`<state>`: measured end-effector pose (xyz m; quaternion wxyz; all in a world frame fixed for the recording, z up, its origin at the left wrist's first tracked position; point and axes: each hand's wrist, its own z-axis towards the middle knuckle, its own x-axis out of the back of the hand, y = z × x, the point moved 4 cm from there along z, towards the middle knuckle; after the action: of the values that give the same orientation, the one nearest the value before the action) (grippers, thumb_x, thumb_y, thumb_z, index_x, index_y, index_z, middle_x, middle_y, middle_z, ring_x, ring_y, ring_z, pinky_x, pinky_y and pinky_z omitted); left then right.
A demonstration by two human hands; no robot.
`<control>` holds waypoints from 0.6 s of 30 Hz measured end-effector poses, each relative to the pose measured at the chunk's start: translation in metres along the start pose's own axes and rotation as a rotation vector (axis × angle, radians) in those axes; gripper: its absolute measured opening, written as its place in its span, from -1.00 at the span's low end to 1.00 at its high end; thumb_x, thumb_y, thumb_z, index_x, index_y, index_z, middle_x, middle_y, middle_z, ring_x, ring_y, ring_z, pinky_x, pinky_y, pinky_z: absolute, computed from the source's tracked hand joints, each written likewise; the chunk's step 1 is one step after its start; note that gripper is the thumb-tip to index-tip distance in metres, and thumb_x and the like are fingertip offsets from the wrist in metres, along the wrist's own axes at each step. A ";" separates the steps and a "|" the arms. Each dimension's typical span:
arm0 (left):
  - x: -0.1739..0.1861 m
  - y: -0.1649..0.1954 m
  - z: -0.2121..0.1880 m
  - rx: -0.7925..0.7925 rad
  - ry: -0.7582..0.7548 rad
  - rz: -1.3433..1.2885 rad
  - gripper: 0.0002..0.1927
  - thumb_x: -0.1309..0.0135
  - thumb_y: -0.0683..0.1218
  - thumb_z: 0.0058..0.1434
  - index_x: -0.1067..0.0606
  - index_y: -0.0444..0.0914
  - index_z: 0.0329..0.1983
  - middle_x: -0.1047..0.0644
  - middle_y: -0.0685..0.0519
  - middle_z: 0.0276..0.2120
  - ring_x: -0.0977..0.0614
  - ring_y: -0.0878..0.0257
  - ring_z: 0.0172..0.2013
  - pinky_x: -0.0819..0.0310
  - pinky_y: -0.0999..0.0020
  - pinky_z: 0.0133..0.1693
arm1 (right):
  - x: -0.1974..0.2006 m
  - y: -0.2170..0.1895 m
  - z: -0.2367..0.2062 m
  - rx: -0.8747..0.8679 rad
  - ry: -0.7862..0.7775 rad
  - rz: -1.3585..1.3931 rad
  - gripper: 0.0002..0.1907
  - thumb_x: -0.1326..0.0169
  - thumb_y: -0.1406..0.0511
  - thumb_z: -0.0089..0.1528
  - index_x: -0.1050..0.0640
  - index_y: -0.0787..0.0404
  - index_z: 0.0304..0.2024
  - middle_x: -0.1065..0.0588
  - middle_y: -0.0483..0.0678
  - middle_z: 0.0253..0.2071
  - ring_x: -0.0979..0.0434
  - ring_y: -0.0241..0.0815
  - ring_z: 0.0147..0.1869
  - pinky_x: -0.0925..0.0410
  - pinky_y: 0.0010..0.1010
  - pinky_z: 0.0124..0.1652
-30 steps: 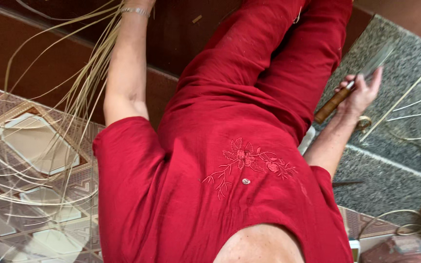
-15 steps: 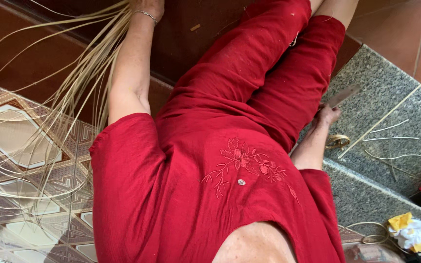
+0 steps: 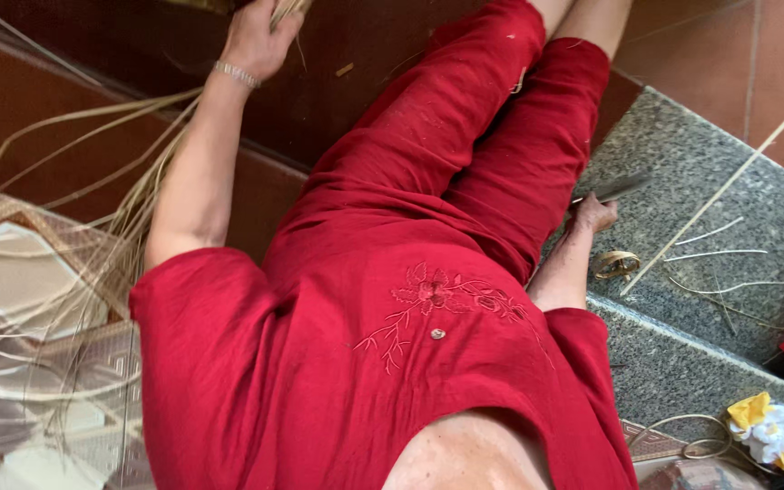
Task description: The person sits on stairs and splits long rattan or palm midrib strips with a knife, drawing each strip against the blade to shave and split it into thinner strands. They gather the processed strips into a bundle and at one point pick up scissors.
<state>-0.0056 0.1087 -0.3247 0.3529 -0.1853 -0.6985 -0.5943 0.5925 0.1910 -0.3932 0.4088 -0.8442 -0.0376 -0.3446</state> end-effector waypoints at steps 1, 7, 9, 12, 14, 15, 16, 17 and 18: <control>0.002 0.005 -0.006 -0.018 0.017 -0.034 -0.67 -0.09 0.03 0.47 -0.49 -0.34 0.05 -0.61 -0.28 -0.19 -0.64 -0.22 -0.19 -0.53 0.02 -0.20 | 0.001 0.000 0.002 0.010 0.005 0.002 -0.71 -0.09 0.40 0.28 -0.49 0.34 0.05 -0.61 0.09 -0.16 -0.58 -0.20 -0.23 -0.44 -0.39 -0.27; 0.006 0.046 -0.051 0.117 0.093 -0.086 -0.73 0.09 -0.02 0.58 -0.54 -0.28 0.05 -0.56 -0.25 -0.35 -0.65 -0.06 -0.35 -0.48 0.13 -0.30 | 0.008 -0.022 0.006 0.126 0.058 0.028 -0.69 -0.11 0.35 0.32 -0.51 0.32 0.11 -0.61 0.09 -0.08 -0.59 -0.24 -0.16 -0.45 -0.44 -0.20; 0.009 0.066 -0.065 -0.001 0.171 -0.155 -0.74 0.05 -0.04 0.61 -0.54 -0.31 0.12 -0.59 -0.16 -0.33 -0.64 0.10 -0.34 -0.52 0.23 -0.29 | 0.012 -0.039 0.000 0.216 0.059 0.070 -0.68 -0.12 0.34 0.33 -0.51 0.31 0.12 -0.62 0.09 -0.05 -0.60 -0.26 -0.13 -0.45 -0.46 -0.18; 0.005 0.090 -0.084 0.053 0.153 -0.376 -0.70 -0.03 -0.04 0.61 -0.55 -0.32 0.22 -0.57 0.05 -0.40 -0.54 0.36 -0.39 -0.46 0.39 -0.34 | 0.007 -0.079 -0.023 0.398 -0.062 0.206 -0.66 -0.13 0.31 0.35 -0.52 0.30 0.15 -0.62 0.10 -0.02 -0.60 -0.28 -0.09 -0.46 -0.49 -0.15; 0.001 0.102 -0.093 0.171 0.065 -0.579 -0.66 -0.04 -0.04 0.55 -0.55 -0.32 0.25 -0.49 0.18 -0.49 -0.43 0.49 -0.47 -0.33 0.50 -0.42 | -0.007 -0.111 -0.052 0.482 -0.285 0.343 -0.65 -0.14 0.30 0.36 -0.53 0.29 0.17 -0.62 0.10 0.01 -0.60 -0.29 -0.07 -0.46 -0.51 -0.12; -0.001 0.110 -0.098 0.198 0.027 -0.622 -0.66 -0.04 -0.04 0.53 -0.55 -0.31 0.24 -0.49 0.20 -0.50 -0.42 0.50 -0.49 -0.32 0.53 -0.45 | -0.015 -0.128 -0.071 0.499 -0.448 0.422 -0.65 -0.15 0.29 0.37 -0.53 0.29 0.18 -0.62 0.10 0.02 -0.60 -0.30 -0.06 -0.46 -0.51 -0.11; -0.002 0.117 -0.102 0.222 -0.013 -0.664 -0.65 -0.04 -0.04 0.51 -0.54 -0.30 0.24 -0.49 0.21 -0.51 -0.42 0.51 -0.51 -0.31 0.56 -0.47 | -0.024 -0.143 -0.093 0.492 -0.615 0.492 -0.64 -0.15 0.28 0.38 -0.53 0.29 0.19 -0.62 0.10 0.04 -0.61 -0.30 -0.04 -0.47 -0.52 -0.10; -0.002 0.125 -0.106 0.250 -0.057 -0.704 -0.65 -0.04 -0.04 0.48 -0.54 -0.29 0.23 -0.50 0.22 -0.52 -0.41 0.53 -0.54 -0.31 0.59 -0.50 | -0.031 -0.159 -0.119 0.568 -0.800 0.551 -0.45 -0.17 0.18 0.45 -0.46 0.31 0.40 -0.59 0.21 0.22 -0.42 -0.29 -0.06 -0.36 -0.50 -0.01; -0.001 0.134 -0.110 0.220 -0.086 -0.721 -0.65 -0.04 -0.04 0.49 -0.54 -0.29 0.24 -0.51 0.22 -0.49 -0.43 0.52 -0.52 -0.33 0.59 -0.48 | -0.039 -0.173 -0.142 0.517 -1.025 0.678 -0.35 -0.19 0.11 0.40 -0.33 0.26 0.43 -0.51 0.17 0.29 -0.50 -0.19 0.13 -0.44 -0.36 0.12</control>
<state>0.1158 0.0332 -0.2272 0.1093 0.0867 -0.7927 -0.5935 0.4245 0.2124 -0.2417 0.6142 -0.7410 -0.0410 0.2682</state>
